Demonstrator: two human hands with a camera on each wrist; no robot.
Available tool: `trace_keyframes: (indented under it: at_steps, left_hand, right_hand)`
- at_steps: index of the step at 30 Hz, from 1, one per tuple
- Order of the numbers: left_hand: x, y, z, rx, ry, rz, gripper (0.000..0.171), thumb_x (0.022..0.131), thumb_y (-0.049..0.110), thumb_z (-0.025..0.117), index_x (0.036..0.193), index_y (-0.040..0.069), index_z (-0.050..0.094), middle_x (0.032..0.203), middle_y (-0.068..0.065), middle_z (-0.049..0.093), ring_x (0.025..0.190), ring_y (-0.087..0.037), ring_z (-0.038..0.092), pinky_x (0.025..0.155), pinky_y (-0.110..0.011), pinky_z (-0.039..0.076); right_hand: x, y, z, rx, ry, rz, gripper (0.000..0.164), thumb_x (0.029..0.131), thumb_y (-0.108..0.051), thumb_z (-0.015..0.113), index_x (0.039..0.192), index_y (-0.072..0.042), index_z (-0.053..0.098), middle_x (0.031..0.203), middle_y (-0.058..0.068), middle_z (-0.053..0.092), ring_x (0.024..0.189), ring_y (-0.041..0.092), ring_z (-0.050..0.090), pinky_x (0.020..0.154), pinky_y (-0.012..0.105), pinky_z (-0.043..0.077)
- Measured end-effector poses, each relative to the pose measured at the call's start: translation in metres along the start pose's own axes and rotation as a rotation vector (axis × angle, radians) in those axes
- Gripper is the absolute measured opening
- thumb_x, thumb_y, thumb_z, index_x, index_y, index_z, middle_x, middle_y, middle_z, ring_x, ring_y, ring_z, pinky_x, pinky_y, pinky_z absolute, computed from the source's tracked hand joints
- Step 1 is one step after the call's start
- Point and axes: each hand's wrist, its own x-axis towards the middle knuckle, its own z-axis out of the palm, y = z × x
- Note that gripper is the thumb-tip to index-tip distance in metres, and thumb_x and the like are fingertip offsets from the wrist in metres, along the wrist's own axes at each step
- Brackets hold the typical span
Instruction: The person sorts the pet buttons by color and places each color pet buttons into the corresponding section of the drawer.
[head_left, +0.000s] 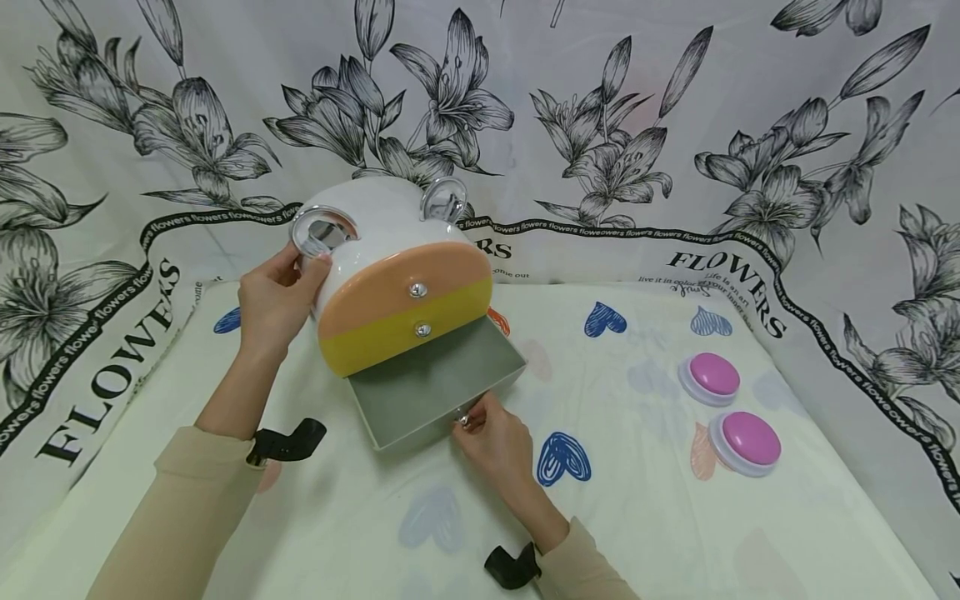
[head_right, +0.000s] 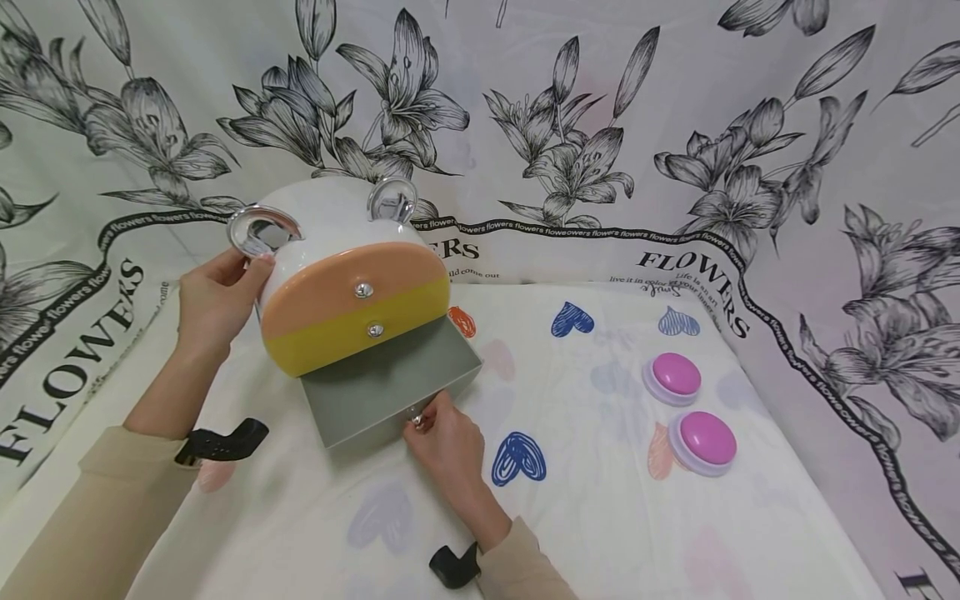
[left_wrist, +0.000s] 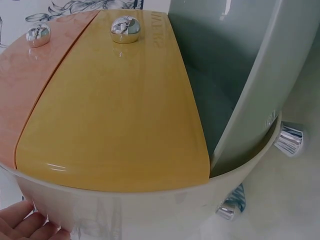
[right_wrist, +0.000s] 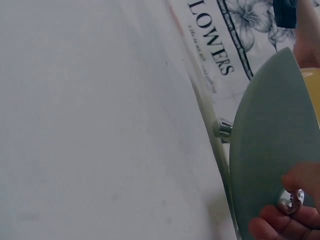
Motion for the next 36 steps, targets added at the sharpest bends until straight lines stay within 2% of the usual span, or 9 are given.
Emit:
trace_keyframes:
  at_steps: [10,19,28,36]
  left_hand:
    - [0.000,0.001,0.000,0.001,0.000,-0.006,0.062,0.083,0.051,0.058,0.138,0.025,0.043,0.136,-0.002,0.050,0.112,-0.013,0.050,0.090,-0.026,0.048]
    - [0.001,0.000,0.001,0.011,0.002,-0.007,0.063,0.083,0.052,0.058,0.138,0.025,0.043,0.135,-0.002,0.051,0.108,-0.012,0.050,0.088,-0.023,0.049]
    - [0.001,-0.001,0.000,0.012,-0.005,-0.006,0.064,0.083,0.053,0.058,0.138,0.025,0.042,0.137,-0.002,0.049,0.115,-0.014,0.049,0.091,-0.028,0.048]
    - [0.001,-0.001,-0.001,0.017,-0.003,0.006,0.064,0.083,0.053,0.057,0.138,0.024,0.043,0.135,-0.002,0.050,0.111,-0.013,0.051,0.088,-0.025,0.049]
  right_hand:
    - [-0.005,0.004,-0.003,0.008,-0.004,0.006,0.020,0.071,-0.020,0.074,0.074,-0.016,0.054,0.063,-0.006,0.063,0.054,0.005,0.055,0.045,0.015,0.036]
    - [-0.010,0.008,-0.006,0.015,0.006,-0.005,0.022,0.069,-0.019,0.075,0.073,-0.016,0.054,0.062,-0.007,0.062,0.053,0.005,0.055,0.045,0.015,0.037]
    - [-0.015,0.010,-0.006,0.029,-0.007,-0.004,0.022,0.070,-0.018,0.075,0.074,-0.015,0.053,0.062,-0.007,0.062,0.053,0.003,0.054,0.045,0.014,0.037]
    - [-0.019,0.010,-0.006,0.029,0.004,-0.012,0.023,0.070,-0.019,0.076,0.074,-0.016,0.053,0.062,-0.008,0.062,0.053,0.002,0.054,0.045,0.013,0.037]
